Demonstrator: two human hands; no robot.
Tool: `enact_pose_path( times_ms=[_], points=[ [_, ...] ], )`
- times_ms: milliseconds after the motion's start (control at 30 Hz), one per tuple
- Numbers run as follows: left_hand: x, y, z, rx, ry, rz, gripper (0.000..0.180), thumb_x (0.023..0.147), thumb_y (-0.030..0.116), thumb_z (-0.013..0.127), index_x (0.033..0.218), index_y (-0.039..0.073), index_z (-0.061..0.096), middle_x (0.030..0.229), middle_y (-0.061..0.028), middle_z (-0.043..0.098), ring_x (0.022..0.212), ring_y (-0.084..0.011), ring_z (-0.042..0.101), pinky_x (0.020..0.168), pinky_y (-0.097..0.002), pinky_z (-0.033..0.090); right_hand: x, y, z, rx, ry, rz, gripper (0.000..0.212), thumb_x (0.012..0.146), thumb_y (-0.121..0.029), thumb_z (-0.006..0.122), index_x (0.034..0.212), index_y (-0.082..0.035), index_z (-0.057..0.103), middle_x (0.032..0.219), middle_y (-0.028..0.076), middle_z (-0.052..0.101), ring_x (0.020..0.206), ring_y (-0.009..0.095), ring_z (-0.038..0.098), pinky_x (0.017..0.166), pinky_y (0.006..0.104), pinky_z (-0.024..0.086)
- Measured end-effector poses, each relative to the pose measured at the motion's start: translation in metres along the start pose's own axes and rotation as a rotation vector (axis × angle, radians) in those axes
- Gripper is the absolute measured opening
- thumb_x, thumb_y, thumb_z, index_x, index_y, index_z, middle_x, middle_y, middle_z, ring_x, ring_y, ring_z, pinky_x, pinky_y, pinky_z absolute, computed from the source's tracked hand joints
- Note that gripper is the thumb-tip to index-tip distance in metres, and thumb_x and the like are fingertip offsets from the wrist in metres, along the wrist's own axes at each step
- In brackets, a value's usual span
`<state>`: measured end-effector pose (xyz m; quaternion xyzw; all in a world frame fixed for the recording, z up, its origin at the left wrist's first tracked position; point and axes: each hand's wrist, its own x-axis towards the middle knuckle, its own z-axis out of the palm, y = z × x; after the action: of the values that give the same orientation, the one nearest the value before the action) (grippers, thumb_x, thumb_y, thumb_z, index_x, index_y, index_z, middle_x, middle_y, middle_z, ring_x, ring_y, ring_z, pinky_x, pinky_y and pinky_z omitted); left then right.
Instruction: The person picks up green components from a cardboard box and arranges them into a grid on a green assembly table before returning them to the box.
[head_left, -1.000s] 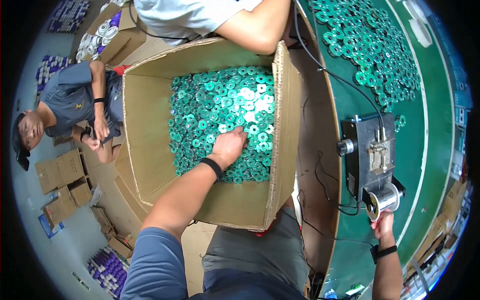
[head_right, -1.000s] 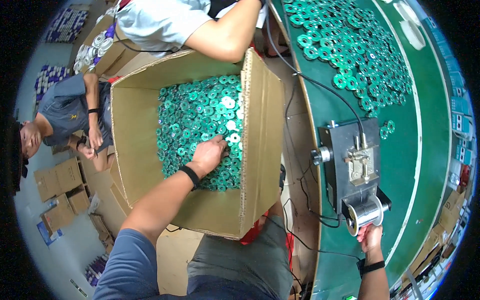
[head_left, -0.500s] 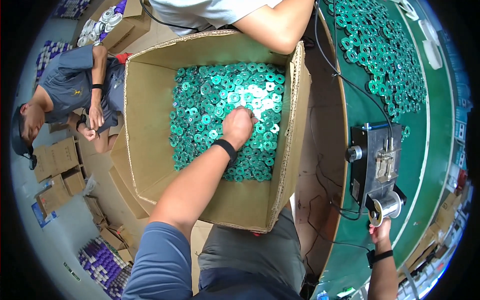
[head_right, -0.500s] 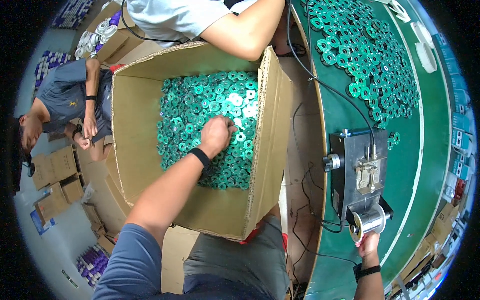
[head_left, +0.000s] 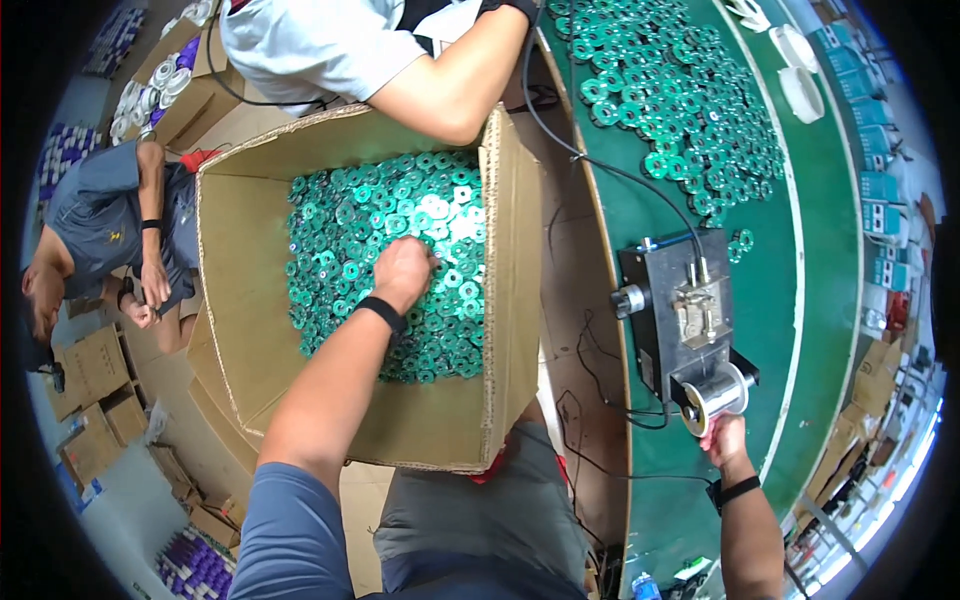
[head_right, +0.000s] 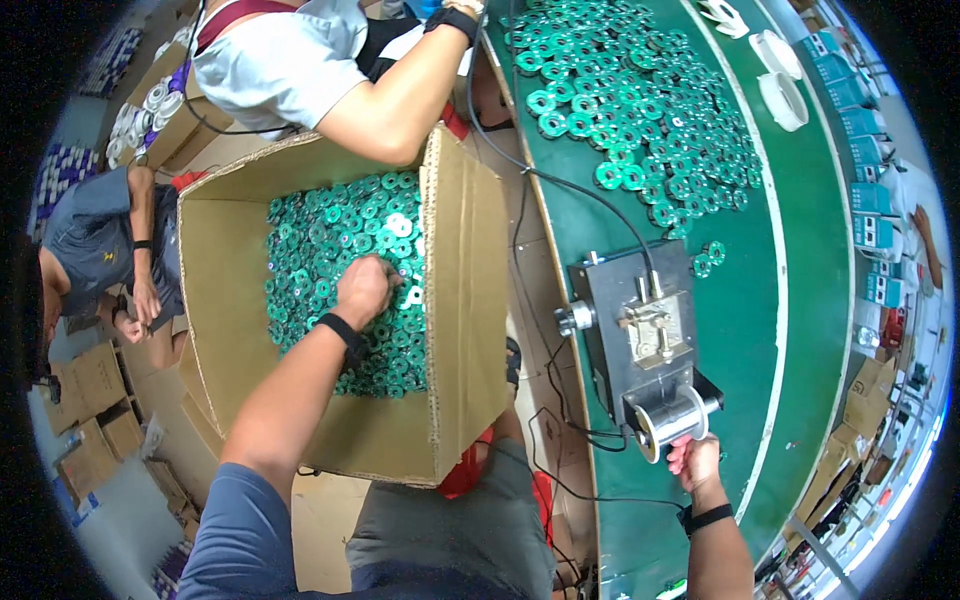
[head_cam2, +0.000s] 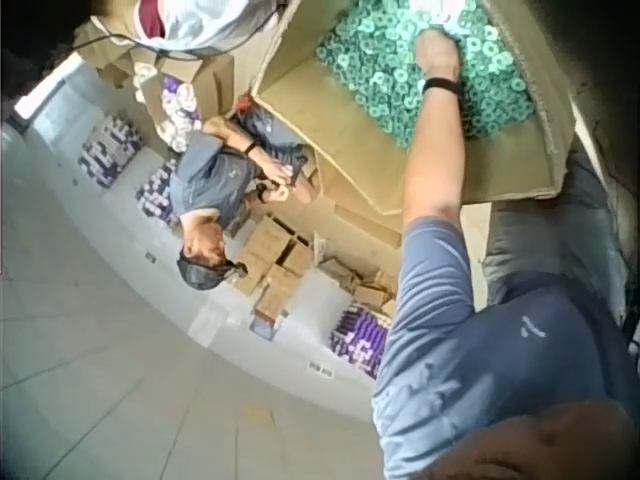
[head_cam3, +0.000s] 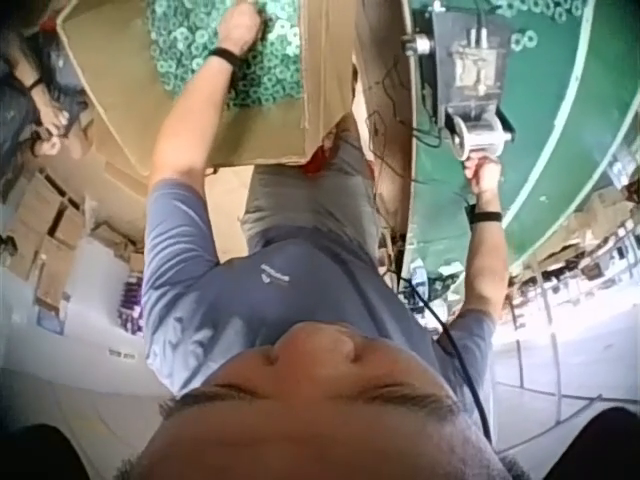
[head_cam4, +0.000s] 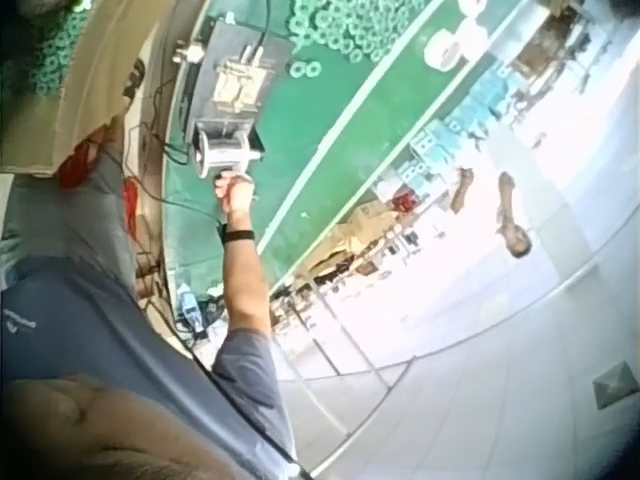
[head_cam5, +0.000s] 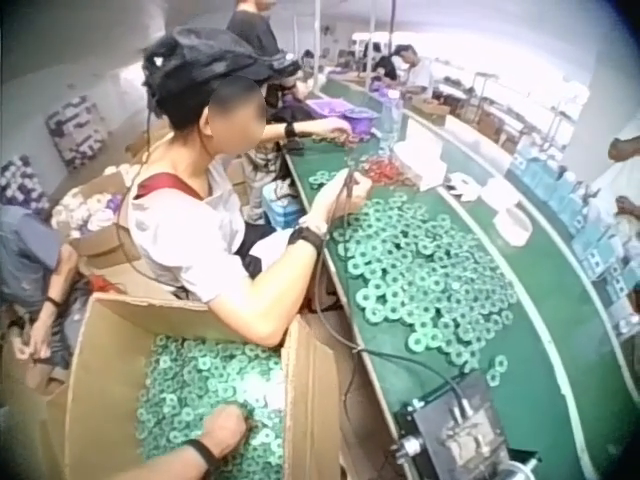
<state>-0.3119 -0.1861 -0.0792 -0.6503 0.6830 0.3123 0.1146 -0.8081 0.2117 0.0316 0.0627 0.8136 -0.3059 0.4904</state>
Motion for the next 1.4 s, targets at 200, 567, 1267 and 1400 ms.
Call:
enact_pose_path(
  times_ms=[200, 567, 1267, 1400],
  points=[
    [0.004, 0.012, 0.010, 0.118, 0.004, 0.031, 0.026, 0.091, 0.031, 0.075, 0.093, 0.006, 0.079, 0.102, -0.0233, 0.075, 0.096, -0.0421, 0.073, 0.085, -0.0522, 0.059, -0.016, -0.011, -0.006, -0.015, 0.012, 0.000, 0.038, 0.098, -0.011, 0.036, 0.079, 0.002, 0.066, 0.061, 0.017, 0.067, 0.041, 0.022, 0.060, 0.037, 0.0325, 0.050],
    [-0.055, 0.007, -0.020, -0.077, 0.222, 0.297, 0.031, 0.087, 0.025, 0.079, 0.103, -0.001, 0.077, 0.096, -0.0219, 0.072, 0.089, -0.0406, 0.068, 0.082, -0.0457, 0.055, -0.026, -0.032, 0.009, -0.054, -0.128, 0.052, 0.029, 0.084, 0.009, 0.042, 0.094, 0.005, 0.069, 0.076, 0.016, 0.073, 0.058, 0.020, 0.068, 0.048, 0.0285, 0.051],
    [-0.313, 0.002, 0.027, 0.181, 0.282, 0.065, 0.033, 0.097, 0.025, 0.055, 0.115, 0.005, 0.073, 0.120, -0.0220, 0.068, 0.107, -0.0437, 0.061, 0.094, -0.0548, 0.047, 0.096, -0.402, 0.111, -1.225, 0.245, -1.104, 0.086, 0.077, -0.004, 0.067, 0.159, -0.010, 0.040, 0.169, 0.020, 0.029, 0.151, 0.045, 0.034, 0.126, 0.0463, 0.031],
    [-0.318, -0.004, 0.030, 0.238, 0.355, 0.098, 0.031, 0.094, 0.024, 0.057, 0.114, 0.007, 0.074, 0.117, -0.0181, 0.068, 0.102, -0.0410, 0.061, 0.089, -0.0534, 0.046, 0.099, -0.416, 0.122, -1.319, 0.145, -1.069, 0.090, 0.075, -0.001, 0.070, 0.160, -0.014, 0.041, 0.168, 0.019, 0.031, 0.149, 0.042, 0.039, 0.124, 0.0454, 0.036]
  ],
)
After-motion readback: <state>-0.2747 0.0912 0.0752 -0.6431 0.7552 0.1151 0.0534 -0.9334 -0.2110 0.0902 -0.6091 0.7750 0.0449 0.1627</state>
